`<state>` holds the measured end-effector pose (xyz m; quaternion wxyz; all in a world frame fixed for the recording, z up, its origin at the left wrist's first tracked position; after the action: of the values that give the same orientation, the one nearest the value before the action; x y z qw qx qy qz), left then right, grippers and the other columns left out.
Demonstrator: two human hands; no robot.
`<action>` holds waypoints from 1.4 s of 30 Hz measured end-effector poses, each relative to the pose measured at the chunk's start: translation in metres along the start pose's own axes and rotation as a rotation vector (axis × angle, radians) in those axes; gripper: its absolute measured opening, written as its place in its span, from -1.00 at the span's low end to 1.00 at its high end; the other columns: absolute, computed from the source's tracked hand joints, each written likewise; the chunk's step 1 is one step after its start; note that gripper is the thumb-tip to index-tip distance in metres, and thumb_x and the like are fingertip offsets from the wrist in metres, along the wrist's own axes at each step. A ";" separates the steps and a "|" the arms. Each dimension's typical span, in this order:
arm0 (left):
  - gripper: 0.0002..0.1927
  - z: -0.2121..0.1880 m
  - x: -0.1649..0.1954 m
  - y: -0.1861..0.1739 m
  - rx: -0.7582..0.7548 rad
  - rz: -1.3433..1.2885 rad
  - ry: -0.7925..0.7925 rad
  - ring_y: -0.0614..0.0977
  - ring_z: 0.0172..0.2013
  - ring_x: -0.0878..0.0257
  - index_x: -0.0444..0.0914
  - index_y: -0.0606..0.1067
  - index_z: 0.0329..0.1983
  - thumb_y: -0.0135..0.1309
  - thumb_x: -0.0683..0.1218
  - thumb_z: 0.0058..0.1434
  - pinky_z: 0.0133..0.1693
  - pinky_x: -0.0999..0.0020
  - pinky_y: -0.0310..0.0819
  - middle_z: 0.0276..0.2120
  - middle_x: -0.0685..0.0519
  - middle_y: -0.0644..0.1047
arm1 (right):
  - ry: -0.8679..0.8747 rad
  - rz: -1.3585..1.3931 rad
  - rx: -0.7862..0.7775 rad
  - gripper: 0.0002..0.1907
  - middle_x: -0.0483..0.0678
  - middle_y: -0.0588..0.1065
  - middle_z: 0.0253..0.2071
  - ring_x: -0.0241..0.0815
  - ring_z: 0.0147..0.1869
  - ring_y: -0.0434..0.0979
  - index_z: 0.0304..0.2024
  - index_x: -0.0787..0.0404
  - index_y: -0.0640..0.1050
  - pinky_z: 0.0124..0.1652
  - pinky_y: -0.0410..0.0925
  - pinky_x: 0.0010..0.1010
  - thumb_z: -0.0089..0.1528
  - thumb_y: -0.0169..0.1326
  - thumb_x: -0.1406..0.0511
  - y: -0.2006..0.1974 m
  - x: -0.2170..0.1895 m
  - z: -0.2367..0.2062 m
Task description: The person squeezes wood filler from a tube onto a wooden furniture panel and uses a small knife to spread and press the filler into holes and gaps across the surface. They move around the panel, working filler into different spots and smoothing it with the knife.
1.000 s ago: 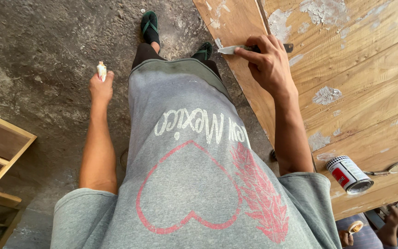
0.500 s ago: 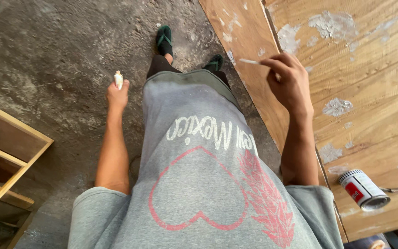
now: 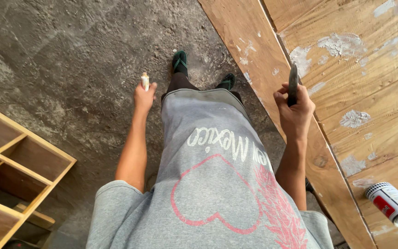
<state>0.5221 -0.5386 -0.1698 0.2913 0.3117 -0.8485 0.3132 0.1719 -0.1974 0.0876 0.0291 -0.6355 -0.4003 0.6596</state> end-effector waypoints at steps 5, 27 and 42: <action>-0.80 0.043 0.071 0.027 -0.076 -0.240 0.155 0.55 -0.53 0.38 -0.27 0.43 -0.24 0.24 -0.13 0.28 -0.48 0.43 0.46 -0.48 0.14 0.50 | 0.120 0.102 0.104 -0.90 -0.14 0.55 -0.33 -0.46 -0.28 0.49 -0.07 0.36 0.60 -0.25 0.35 -0.60 0.42 0.23 0.41 0.004 0.006 -0.012; -0.73 0.120 0.199 0.118 -0.420 -0.982 0.316 0.61 -0.29 0.35 -0.21 0.50 -0.28 0.38 -0.06 0.13 -0.19 0.33 0.57 -0.33 0.19 0.57 | 0.361 0.111 0.237 -0.88 -0.10 0.56 -0.34 -0.43 -0.45 0.42 -0.06 0.34 0.57 -0.45 0.24 -0.62 0.43 0.20 0.37 0.092 -0.034 -0.056; -0.71 0.131 0.209 0.110 -0.420 -0.921 0.371 0.61 -0.33 0.32 -0.18 0.42 -0.34 0.37 -0.07 0.18 -0.25 0.31 0.59 -0.38 0.19 0.52 | 0.391 0.097 0.202 -0.89 -0.09 0.57 -0.32 -0.45 -0.42 0.44 -0.05 0.34 0.58 -0.43 0.27 -0.63 0.42 0.19 0.39 0.126 -0.048 -0.054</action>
<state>0.2719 -0.6375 -0.1473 0.5995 0.5261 -0.6025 0.0266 0.2869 -0.2826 0.0619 0.1380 -0.7635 -0.2881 0.5613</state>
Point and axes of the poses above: each hand's wrist, its own z-axis towards the middle knuckle, its own y-axis out of the palm, x = y × z, the point moved 10 cm from there along z, towards the middle knuckle
